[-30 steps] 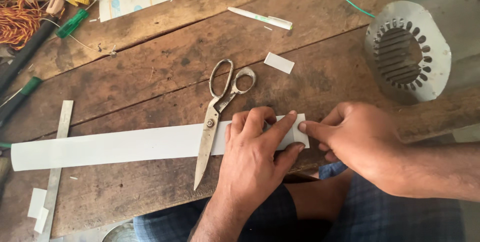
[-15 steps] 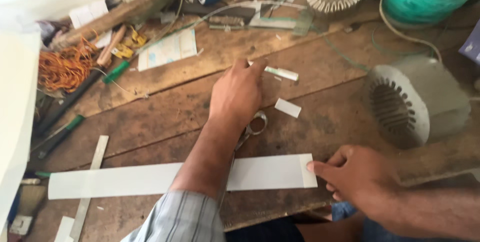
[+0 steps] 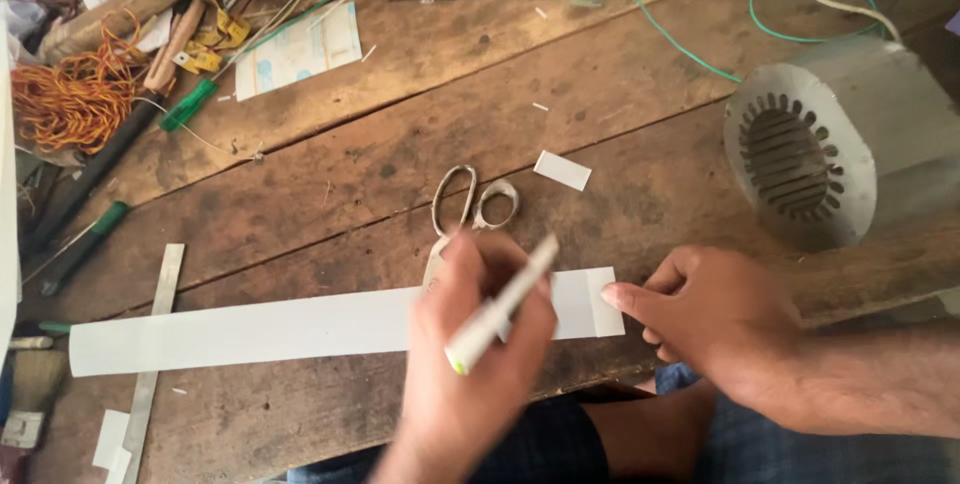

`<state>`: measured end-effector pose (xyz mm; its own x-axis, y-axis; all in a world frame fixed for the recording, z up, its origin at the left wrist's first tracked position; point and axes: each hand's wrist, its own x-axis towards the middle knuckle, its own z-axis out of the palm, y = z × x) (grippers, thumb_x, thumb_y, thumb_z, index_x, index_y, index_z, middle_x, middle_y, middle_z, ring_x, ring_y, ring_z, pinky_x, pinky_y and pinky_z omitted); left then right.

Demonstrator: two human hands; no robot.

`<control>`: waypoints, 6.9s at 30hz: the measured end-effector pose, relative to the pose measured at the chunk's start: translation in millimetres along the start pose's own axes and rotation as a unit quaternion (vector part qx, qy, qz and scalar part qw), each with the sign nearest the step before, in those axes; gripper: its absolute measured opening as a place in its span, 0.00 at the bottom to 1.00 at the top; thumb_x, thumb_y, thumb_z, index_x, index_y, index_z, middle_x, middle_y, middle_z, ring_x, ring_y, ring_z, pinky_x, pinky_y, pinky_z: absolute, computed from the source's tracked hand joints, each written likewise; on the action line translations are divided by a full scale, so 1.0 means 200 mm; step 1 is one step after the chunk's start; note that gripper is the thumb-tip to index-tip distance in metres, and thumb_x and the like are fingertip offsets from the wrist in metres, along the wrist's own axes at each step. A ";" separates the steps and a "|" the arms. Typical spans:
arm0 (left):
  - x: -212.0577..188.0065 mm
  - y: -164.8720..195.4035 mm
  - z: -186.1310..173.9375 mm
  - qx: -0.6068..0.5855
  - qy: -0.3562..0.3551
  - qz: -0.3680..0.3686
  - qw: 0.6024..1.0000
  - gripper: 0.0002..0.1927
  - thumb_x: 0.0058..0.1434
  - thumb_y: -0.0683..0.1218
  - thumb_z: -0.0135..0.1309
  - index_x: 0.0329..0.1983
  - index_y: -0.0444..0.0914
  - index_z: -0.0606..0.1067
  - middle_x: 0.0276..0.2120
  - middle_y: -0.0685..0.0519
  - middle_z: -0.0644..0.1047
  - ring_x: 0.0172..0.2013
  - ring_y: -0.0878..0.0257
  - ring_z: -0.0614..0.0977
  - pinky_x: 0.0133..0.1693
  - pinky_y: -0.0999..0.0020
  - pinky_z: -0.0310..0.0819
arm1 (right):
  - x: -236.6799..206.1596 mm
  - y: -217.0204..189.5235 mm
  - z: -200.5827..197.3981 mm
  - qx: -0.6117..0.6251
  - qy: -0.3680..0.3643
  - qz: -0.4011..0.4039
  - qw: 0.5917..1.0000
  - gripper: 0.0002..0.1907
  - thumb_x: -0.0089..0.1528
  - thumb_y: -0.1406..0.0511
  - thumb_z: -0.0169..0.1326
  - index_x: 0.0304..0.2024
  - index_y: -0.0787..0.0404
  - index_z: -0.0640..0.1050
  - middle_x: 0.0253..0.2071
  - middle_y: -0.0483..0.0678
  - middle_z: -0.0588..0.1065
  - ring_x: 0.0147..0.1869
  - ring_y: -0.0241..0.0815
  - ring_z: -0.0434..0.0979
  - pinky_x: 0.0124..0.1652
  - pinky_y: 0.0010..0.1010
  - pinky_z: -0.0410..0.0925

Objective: The person measures and marks a long strip of white insulation paper using a smaller piece as a guide, then cuts the strip into small rectangular pieces with scissors. The person folds the cut pieces and places them into the slots of a motor stator.

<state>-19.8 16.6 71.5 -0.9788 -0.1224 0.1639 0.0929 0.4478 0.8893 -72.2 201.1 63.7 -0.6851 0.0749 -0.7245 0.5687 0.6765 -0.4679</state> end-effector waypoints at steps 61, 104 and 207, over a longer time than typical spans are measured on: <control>-0.25 -0.11 0.17 0.134 0.034 0.126 0.982 0.14 0.64 0.37 0.56 0.52 0.39 0.77 0.47 0.50 0.81 0.47 0.53 0.81 0.51 0.59 0.75 | -0.04 -0.04 0.02 -0.032 0.016 0.002 0.999 0.18 0.64 0.56 0.62 0.36 0.66 0.79 0.27 0.50 0.81 0.29 0.36 0.79 0.30 0.28 0.72; -0.13 -0.27 -0.21 0.416 0.101 -0.089 0.899 0.19 0.61 0.55 0.57 0.43 0.36 0.71 0.41 0.40 0.78 0.45 0.39 0.79 0.43 0.44 0.74 | -0.03 0.34 0.32 0.385 -0.131 0.036 0.913 0.13 0.64 0.59 0.58 0.43 0.62 0.81 0.34 0.50 0.83 0.34 0.41 0.82 0.33 0.32 0.75; -1.60 -0.64 0.41 0.187 -0.194 -0.234 0.934 0.12 0.63 0.50 0.58 0.45 0.41 0.83 0.25 0.52 0.84 0.20 0.66 0.85 0.19 0.70 0.77 | -0.18 0.50 0.30 0.292 -0.127 0.103 0.942 0.17 0.70 0.64 0.49 0.51 0.73 0.79 0.51 0.58 0.80 0.59 0.48 0.80 0.62 0.38 0.71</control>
<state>266.3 71.5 -128.9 -0.8960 -0.0843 -0.4359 -0.3602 0.7121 0.6026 36.4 221.9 12.3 -0.4437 -0.0678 -0.8936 0.8820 0.1434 -0.4488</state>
